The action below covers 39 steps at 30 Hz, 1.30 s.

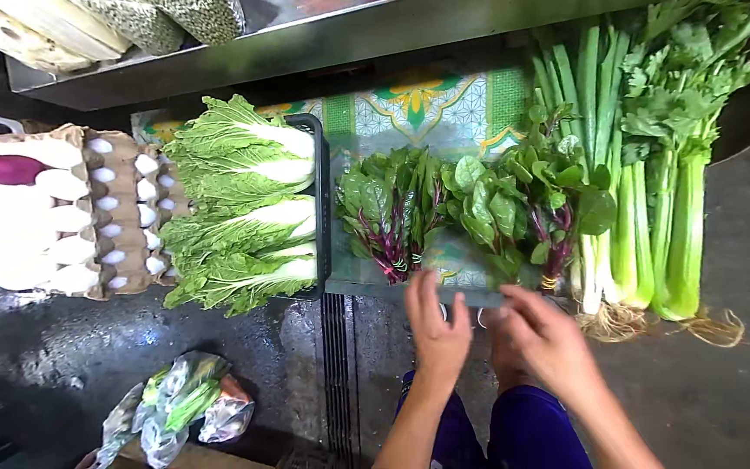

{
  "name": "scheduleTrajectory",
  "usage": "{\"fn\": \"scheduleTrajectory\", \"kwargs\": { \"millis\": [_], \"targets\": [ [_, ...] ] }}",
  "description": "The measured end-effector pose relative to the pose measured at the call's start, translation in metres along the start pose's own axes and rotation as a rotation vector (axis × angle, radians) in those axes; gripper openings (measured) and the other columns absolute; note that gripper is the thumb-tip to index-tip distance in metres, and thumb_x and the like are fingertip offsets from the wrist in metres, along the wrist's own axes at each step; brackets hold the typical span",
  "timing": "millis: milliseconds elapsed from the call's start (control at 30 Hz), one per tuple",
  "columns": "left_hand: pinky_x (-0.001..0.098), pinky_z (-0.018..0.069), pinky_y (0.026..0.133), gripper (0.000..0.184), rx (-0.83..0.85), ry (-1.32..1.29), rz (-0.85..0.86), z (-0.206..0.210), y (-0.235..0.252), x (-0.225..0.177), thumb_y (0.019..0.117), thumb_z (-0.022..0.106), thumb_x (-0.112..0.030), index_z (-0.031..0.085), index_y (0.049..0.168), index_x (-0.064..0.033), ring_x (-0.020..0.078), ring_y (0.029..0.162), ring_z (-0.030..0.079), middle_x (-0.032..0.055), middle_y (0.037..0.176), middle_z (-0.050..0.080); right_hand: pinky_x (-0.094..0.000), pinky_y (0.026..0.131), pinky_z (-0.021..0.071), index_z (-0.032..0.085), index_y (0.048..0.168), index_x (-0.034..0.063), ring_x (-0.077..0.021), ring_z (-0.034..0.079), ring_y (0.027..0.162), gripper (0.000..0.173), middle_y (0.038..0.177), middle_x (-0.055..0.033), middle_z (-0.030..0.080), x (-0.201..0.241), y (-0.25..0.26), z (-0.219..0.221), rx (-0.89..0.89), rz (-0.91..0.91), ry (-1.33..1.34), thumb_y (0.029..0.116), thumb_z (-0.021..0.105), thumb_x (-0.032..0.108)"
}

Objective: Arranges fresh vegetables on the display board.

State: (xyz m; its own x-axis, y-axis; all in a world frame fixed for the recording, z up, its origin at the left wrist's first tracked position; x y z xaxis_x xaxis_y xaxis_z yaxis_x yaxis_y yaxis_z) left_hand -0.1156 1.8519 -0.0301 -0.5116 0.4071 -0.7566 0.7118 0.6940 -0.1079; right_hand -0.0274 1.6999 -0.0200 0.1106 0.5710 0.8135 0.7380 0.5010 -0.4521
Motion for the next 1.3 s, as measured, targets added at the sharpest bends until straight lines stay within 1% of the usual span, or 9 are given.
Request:
{"fn": "scheduleTrajectory", "kwargs": {
  "millis": [100,267,467,567,633,833,1000,1133,1300],
  "targets": [
    [0.0492,0.0477,0.104,0.073,-0.158,0.061,-0.197,-0.039,0.027,0.032,0.0908,0.073,-0.027,0.043,0.147,0.0094,0.0394,0.133,0.049,0.0335,0.15,0.041,-0.0366,0.078,0.0622,0.053,0.145,0.002,-0.0185,0.071,0.092,0.046,0.116,-0.0129,0.069,0.011,0.041,0.069,0.073,0.034,0.076,0.1022,0.057,0.017],
    [0.0522,0.0423,0.113,0.106,-0.065,0.06,-0.408,-0.032,0.073,0.074,0.0846,0.08,-0.041,0.018,0.162,-0.0049,0.0362,0.139,0.047,0.0264,0.153,0.043,-0.0488,0.1,0.0546,0.033,0.158,0.0031,-0.0328,0.066,0.117,0.077,0.138,-0.0232,0.059,0.016,0.113,0.124,-0.147,0.091,-0.022,0.0943,0.071,0.022],
    [0.0607,0.0405,0.108,0.091,-0.142,0.236,-0.338,-0.047,0.076,0.075,0.0823,0.08,-0.038,0.038,0.156,-0.0048,0.0468,0.135,0.045,0.0301,0.15,0.043,-0.0544,0.098,0.0547,0.028,0.16,0.0035,-0.0354,0.067,0.116,0.09,0.135,-0.023,0.062,0.009,0.103,0.112,-0.241,0.122,-0.185,0.0848,0.074,0.021],
    [0.0597,0.0418,0.099,0.054,-0.259,0.305,-0.24,-0.058,0.069,0.069,0.0822,0.079,-0.035,0.066,0.121,-0.0003,0.047,0.124,0.05,0.0296,0.138,0.051,-0.0536,0.096,0.055,0.04,0.152,-0.0042,-0.0357,0.067,0.114,0.08,0.13,-0.0247,0.065,-0.005,0.079,0.098,-0.239,0.118,-0.264,0.0845,0.073,0.024],
    [0.0576,0.0448,0.092,0.038,-0.258,0.331,-0.195,-0.059,0.067,0.067,0.0841,0.077,-0.033,0.072,0.105,-0.0013,0.043,0.112,0.057,0.0258,0.122,0.06,-0.0521,0.093,0.0563,0.047,0.148,-0.0056,-0.0341,0.069,0.108,0.073,0.123,-0.0239,0.067,-0.015,0.07,0.092,-0.246,0.12,-0.29,0.0854,0.071,0.025],
    [0.0522,0.0507,0.086,0.035,-0.177,0.305,-0.151,-0.063,0.077,0.058,0.0877,0.072,-0.028,0.073,0.108,0.001,0.0344,0.098,0.064,0.0193,0.104,0.066,-0.0546,0.08,0.0569,0.056,0.133,-0.0065,-0.0359,0.07,0.09,0.056,0.099,-0.0227,0.07,-0.01,0.08,0.068,-0.396,0.163,-0.299,0.0877,0.068,0.025],
    [0.0244,0.0552,0.065,0.024,-0.093,-0.13,-0.283,-0.083,0.08,0.039,0.096,0.064,-0.017,0.063,0.113,-0.0002,0.0072,0.072,0.065,0.0048,0.088,0.068,-0.0551,0.082,0.0571,0.059,0.131,-0.0046,-0.0357,0.071,0.091,0.053,0.101,-0.022,0.071,-0.016,0.084,0.062,-0.319,0.161,-0.319,0.0893,0.068,0.026],
    [0.0269,0.06,0.078,0.017,-0.117,-0.666,-0.157,-0.098,0.075,0.017,0.0954,0.058,-0.003,0.058,0.112,0.0012,0.0116,0.087,0.07,0.0046,0.093,0.07,-0.0504,0.076,0.0577,0.059,0.128,-0.0054,-0.0308,0.07,0.084,0.053,0.096,-0.0191,0.07,-0.02,0.082,0.055,-0.283,0.092,-0.27,0.0868,0.069,0.027],
    [0.0261,0.0607,0.082,0.021,-0.134,-0.644,0.069,-0.083,0.045,-0.023,0.0935,0.066,-0.006,0.057,0.112,-0.0018,0.0062,0.089,0.069,-0.003,0.096,0.07,-0.0432,0.081,0.0595,0.048,0.146,-0.0034,-0.0237,0.07,0.088,0.064,0.11,-0.0171,0.07,-0.029,0.076,0.053,-0.104,0.092,-0.15,0.0952,0.067,0.031]
  ]
}}
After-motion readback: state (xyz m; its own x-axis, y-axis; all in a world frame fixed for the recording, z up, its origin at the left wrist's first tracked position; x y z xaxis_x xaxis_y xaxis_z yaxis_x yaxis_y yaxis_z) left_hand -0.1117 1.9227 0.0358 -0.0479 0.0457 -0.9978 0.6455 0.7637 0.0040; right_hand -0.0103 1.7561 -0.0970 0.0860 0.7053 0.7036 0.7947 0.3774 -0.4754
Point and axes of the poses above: each hand's wrist, its own y-axis towards the middle knuckle, its own z-axis out of the palm, x = y × z, the point moved 6 cm from there along y, towards the middle knuckle
